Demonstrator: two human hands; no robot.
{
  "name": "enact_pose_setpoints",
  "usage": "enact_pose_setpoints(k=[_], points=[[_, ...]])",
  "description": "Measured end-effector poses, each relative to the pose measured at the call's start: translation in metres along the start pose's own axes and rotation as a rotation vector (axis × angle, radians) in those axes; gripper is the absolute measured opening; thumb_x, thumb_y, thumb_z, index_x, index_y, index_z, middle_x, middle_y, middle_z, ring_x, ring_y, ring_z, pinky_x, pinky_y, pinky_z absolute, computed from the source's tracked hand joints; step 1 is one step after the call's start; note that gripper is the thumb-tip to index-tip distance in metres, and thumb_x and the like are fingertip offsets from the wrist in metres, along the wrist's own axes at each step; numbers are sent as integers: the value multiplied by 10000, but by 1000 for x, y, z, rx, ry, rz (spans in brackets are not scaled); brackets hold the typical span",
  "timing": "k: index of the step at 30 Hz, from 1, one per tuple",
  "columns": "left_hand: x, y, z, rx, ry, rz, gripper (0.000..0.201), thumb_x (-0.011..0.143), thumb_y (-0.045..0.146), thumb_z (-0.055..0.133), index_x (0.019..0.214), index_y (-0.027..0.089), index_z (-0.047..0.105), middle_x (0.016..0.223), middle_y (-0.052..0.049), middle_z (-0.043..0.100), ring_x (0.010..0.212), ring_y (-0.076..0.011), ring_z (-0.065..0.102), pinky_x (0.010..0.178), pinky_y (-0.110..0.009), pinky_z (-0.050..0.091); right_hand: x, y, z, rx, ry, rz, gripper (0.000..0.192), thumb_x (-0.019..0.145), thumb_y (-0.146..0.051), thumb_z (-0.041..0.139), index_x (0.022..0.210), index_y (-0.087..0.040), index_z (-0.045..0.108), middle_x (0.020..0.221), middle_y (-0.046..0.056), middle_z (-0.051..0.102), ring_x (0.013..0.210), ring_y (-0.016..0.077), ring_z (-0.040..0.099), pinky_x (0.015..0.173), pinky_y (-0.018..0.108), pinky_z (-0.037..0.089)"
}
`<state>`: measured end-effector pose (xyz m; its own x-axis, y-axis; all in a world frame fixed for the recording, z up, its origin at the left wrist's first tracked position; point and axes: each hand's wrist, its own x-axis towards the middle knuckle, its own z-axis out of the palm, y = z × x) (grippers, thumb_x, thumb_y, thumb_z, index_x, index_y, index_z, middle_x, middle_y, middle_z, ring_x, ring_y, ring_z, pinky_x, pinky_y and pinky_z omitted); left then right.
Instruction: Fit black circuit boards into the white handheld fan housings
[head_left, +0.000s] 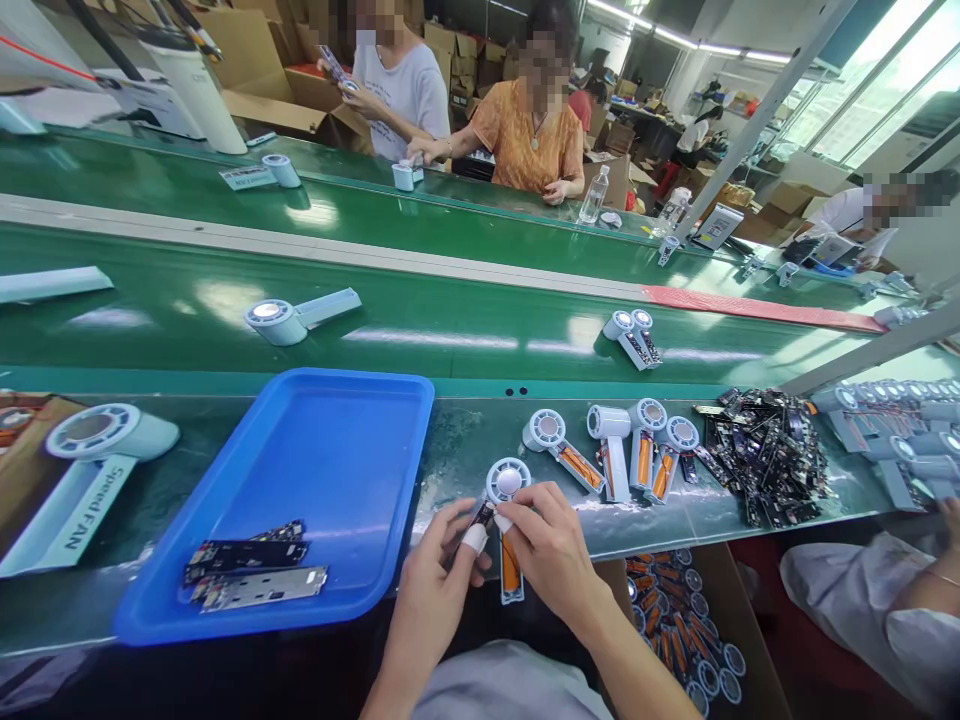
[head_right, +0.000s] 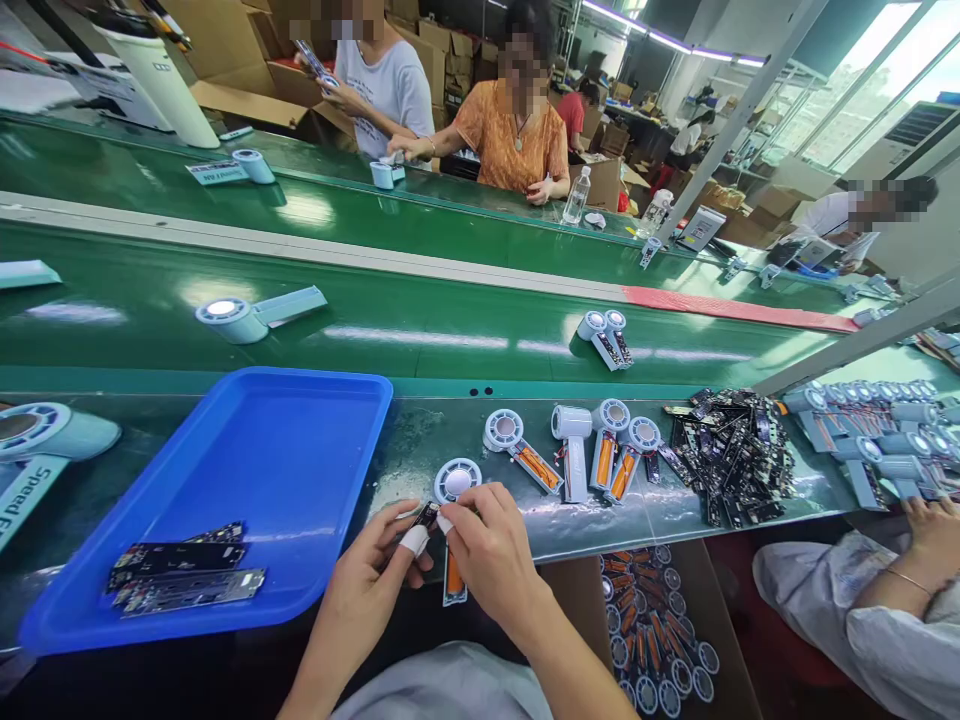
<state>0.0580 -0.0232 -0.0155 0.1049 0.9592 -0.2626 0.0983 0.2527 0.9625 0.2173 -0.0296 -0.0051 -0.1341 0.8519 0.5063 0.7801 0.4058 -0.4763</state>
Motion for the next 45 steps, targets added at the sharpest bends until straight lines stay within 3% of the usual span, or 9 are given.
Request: enact_pose_setpoints(k=[7, 13, 18, 23, 26, 31, 36, 41, 45], points=[[-3, -4, 4, 88, 26, 107, 350, 879, 421, 577, 1094, 190, 730, 893, -60, 786, 650, -195, 736, 559, -290, 627, 3, -8, -3, -159, -18, -30, 199, 956, -74, 509, 990, -165, 683, 912, 84, 668, 798, 213, 558, 688, 345, 503], [-11, -15, 4, 404, 180, 571, 264, 934, 283, 558, 1089, 210, 759, 1109, -88, 786, 1000, -243, 758, 930, -378, 615, 0, -16, -1, -261, -36, -5, 210, 963, -75, 474, 908, -179, 647, 851, 75, 652, 781, 219, 545, 695, 356, 466], [-7, -11, -3, 498, 157, 717, 231, 956, 257, 563, 1101, 210, 737, 1034, -56, 800, 899, -195, 778, 835, -284, 638, -1, -14, 0, -259, 8, -55, 253, 998, -82, 426, 904, -172, 643, 847, 61, 647, 763, 203, 530, 685, 335, 443], [-4, -6, -6, 552, 109, 832, 262, 963, 185, 536, 1148, 211, 720, 1058, -59, 778, 951, -165, 761, 883, -238, 605, 0, -8, -1, -272, -1, -113, 286, 1014, -96, 401, 884, -166, 646, 813, 66, 635, 729, 205, 524, 649, 337, 428], [-4, -7, -8, 543, 92, 816, 280, 960, 174, 537, 1169, 217, 717, 1078, -63, 771, 967, -165, 755, 898, -239, 598, -1, -2, 2, -179, -14, -114, 233, 1007, -112, 442, 935, -174, 655, 848, 63, 661, 742, 196, 548, 659, 321, 455], [1, -11, -16, 372, -2, 617, 212, 937, 264, 608, 1088, 241, 755, 1016, -42, 790, 887, -185, 768, 824, -268, 632, -4, 9, 9, 9, -42, -14, 198, 993, -136, 478, 970, -196, 665, 914, 72, 682, 809, 190, 604, 727, 311, 505], [4, -15, -23, 244, -109, 444, 229, 919, 319, 629, 1076, 243, 777, 1029, -64, 788, 764, -188, 760, 687, -282, 649, 4, 16, -5, 195, -253, 56, 215, 957, -110, 544, 1114, -195, 663, 978, 70, 697, 901, 197, 635, 806, 310, 530], [6, -12, -26, 213, -190, 423, 229, 916, 322, 614, 1033, 244, 794, 1024, -74, 792, 843, -210, 759, 600, -242, 633, 13, 23, -21, 290, -409, -20, 163, 963, -135, 586, 1047, -195, 711, 982, 68, 715, 934, 192, 643, 847, 303, 522], [7, -11, -26, 257, -193, 480, 246, 931, 313, 580, 1032, 244, 793, 1044, -73, 795, 926, -223, 763, 768, -297, 647, 12, 20, -17, 263, -363, -31, 133, 956, -141, 602, 985, -188, 723, 902, 62, 718, 848, 192, 631, 778, 299, 513]])
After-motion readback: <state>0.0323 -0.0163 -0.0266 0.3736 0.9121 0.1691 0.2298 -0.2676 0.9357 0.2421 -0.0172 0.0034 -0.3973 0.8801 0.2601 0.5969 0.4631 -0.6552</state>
